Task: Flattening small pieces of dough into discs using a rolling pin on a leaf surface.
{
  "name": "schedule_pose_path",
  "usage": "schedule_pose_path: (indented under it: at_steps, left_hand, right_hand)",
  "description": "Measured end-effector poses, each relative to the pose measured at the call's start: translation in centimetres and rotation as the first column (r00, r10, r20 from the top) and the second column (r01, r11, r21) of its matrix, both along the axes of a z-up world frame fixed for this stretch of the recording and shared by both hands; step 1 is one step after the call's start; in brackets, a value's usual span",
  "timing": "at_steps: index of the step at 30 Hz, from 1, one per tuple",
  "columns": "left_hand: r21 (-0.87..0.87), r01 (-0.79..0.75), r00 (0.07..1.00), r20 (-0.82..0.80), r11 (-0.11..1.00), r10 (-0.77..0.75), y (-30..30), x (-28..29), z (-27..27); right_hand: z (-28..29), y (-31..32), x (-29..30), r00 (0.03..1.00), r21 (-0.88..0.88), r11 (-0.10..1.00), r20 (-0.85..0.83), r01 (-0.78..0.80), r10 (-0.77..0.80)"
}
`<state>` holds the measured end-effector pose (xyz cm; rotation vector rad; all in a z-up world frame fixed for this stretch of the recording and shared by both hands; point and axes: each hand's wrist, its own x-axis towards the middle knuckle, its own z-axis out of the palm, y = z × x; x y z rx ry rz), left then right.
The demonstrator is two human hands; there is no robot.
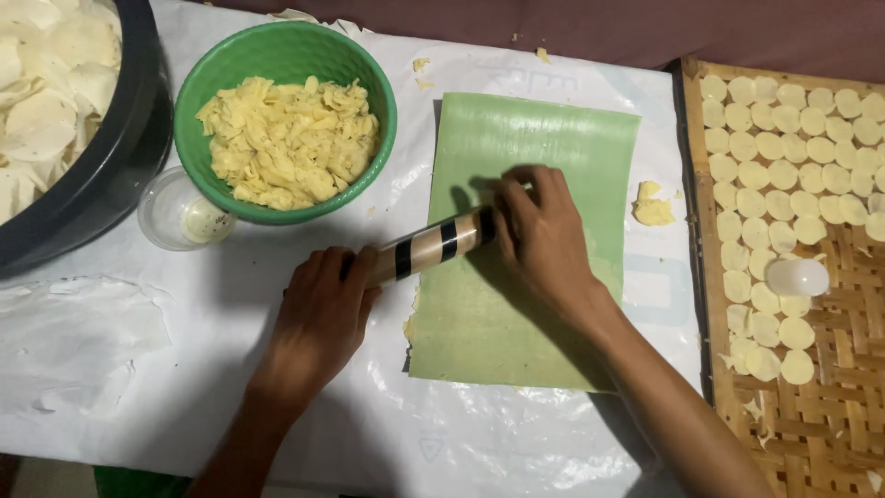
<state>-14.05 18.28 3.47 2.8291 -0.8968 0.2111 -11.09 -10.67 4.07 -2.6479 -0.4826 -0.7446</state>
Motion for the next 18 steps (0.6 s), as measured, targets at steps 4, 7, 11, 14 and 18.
schedule_pose_path:
  at_steps: [4, 7, 11, 14, 18]
  left_hand:
    - [-0.075, -0.011, 0.993, 0.113, 0.997, 0.020, -2.4, 2.6, -1.3]
    - [-0.202, 0.012, 0.982, 0.185, 0.979, 0.027, -4.7, 4.5, -1.5]
    - [-0.164, 0.007, 0.977, 0.210, 0.986, 0.028, -6.4, 4.4, -2.8]
    - [-0.138, 0.003, 0.965, 0.261, 0.990, 0.033, -6.9, 2.5, -2.7]
    - [-0.097, 0.013, 0.961, 0.277, 0.995, 0.014, -7.1, -0.3, -1.8]
  right_hand:
    - [-1.4, 1.3, 3.7, 0.998, -0.038, 0.999, -0.064, -0.016, 0.014]
    - [-2.0, 2.3, 4.2, 0.976, -0.097, 0.995, -0.219, -0.032, 0.010]
    - [-1.9, 2.4, 2.5, 0.966, -0.183, 0.983, -0.254, 0.010, -0.057]
    - [-2.6, 1.8, 0.9, 0.964, -0.181, 0.983, -0.262, 0.004, -0.052]
    - [-3.3, 1.1, -1.9, 0.964, -0.151, 0.987, -0.264, -0.060, 0.018]
